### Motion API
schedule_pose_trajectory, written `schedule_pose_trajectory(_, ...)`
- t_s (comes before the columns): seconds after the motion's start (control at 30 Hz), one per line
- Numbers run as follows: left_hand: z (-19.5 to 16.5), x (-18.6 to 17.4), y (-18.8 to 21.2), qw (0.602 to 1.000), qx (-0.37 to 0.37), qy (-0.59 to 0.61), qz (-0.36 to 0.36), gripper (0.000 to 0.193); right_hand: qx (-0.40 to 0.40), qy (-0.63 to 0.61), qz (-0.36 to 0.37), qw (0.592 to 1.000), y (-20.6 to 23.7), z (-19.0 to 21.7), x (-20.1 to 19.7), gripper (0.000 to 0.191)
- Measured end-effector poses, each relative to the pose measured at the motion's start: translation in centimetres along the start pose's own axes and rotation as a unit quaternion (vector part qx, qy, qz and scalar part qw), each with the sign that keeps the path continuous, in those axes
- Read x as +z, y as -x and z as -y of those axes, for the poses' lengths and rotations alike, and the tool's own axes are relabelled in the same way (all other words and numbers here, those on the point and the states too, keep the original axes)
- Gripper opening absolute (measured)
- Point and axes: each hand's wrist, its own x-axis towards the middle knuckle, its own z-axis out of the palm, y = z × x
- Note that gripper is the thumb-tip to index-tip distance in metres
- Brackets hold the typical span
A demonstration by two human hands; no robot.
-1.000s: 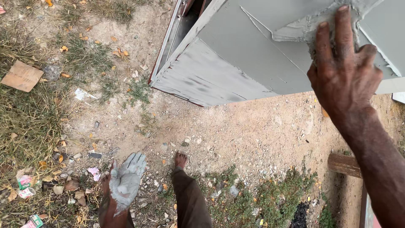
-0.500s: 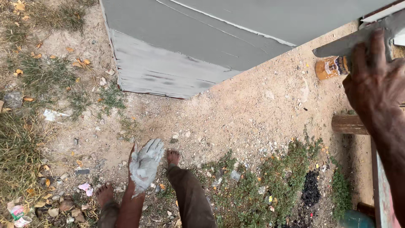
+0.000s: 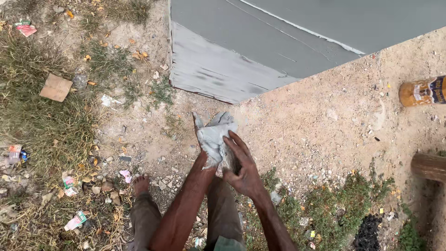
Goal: The person sits on the ground next to a gray metal cabinet and applies gray putty to its surface using a small hand trowel, spreading the compound over worn and patched areas and reloading putty onto the trowel by hand. At the end the person stands up and walks away from the cabinet.
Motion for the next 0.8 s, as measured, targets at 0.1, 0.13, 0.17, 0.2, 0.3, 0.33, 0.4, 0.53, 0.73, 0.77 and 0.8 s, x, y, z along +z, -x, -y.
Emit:
schedule_pose_trajectory(0.1, -4.0, -0.2, 4.2, 0.993, 0.116, -0.034, -0.012, 0.103, -0.016, -0.051, 0.027, 0.998, 0.4, 0.7, 5.1, 0.084)
schedule_pose_trajectory(0.13, -5.1, 0.3, 5.4, 0.979, 0.176, -0.081, -0.065, 0.103, -0.022, -0.059, 0.028, 0.998, 0.4, 0.6, 5.8, 0.081)
schedule_pose_trajectory(0.17, -6.6, 1.2, 6.2, 0.958, 0.229, -0.131, -0.115, 0.103, 0.033, -0.076, 0.063, 0.995, 0.2, 0.2, 6.4, 0.079)
schedule_pose_trajectory(0.2, -8.4, 2.2, 6.6, 0.964, 0.219, -0.131, -0.080, 0.102, 0.089, -0.094, 0.098, 0.987, 0.1, -0.2, 6.7, 0.077)
schedule_pose_trajectory(0.3, -12.9, 4.7, 7.1, 0.972, 0.151, -0.180, -0.028, 0.101, 0.274, -0.174, 0.113, 0.939, -0.1, -1.8, 7.0, 0.081)
schedule_pose_trajectory(0.33, -13.8, 5.1, 7.2, 0.965, 0.111, -0.234, -0.031, 0.100, 0.330, -0.204, 0.104, 0.916, -0.3, -2.2, 7.2, 0.083)
schedule_pose_trajectory(0.4, -14.3, 4.8, 7.4, 0.950, 0.028, -0.309, -0.043, 0.098, 0.299, -0.462, 0.048, 0.834, -1.0, -2.8, 7.6, 0.079)
schedule_pose_trajectory(0.53, -13.6, 1.3, 6.0, 0.914, -0.102, -0.388, -0.053, 0.095, 0.404, -0.569, 0.016, 0.716, -2.2, -2.8, 8.6, 0.072)
schedule_pose_trajectory(0.73, -15.5, -3.7, 4.5, 0.809, -0.258, -0.519, -0.099, 0.092, 0.299, -0.865, 0.232, 0.331, 0.6, 0.8, 11.7, 0.064)
schedule_pose_trajectory(0.77, -16.1, -4.2, 5.4, 0.793, -0.323, -0.510, -0.079, 0.088, 0.256, -0.882, 0.215, 0.332, 0.8, 1.6, 12.5, 0.066)
schedule_pose_trajectory(0.8, -16.6, -4.8, 6.1, 0.751, -0.327, -0.570, -0.070, 0.089, 0.215, -0.897, 0.198, 0.332, 0.7, 2.3, 13.2, 0.067)
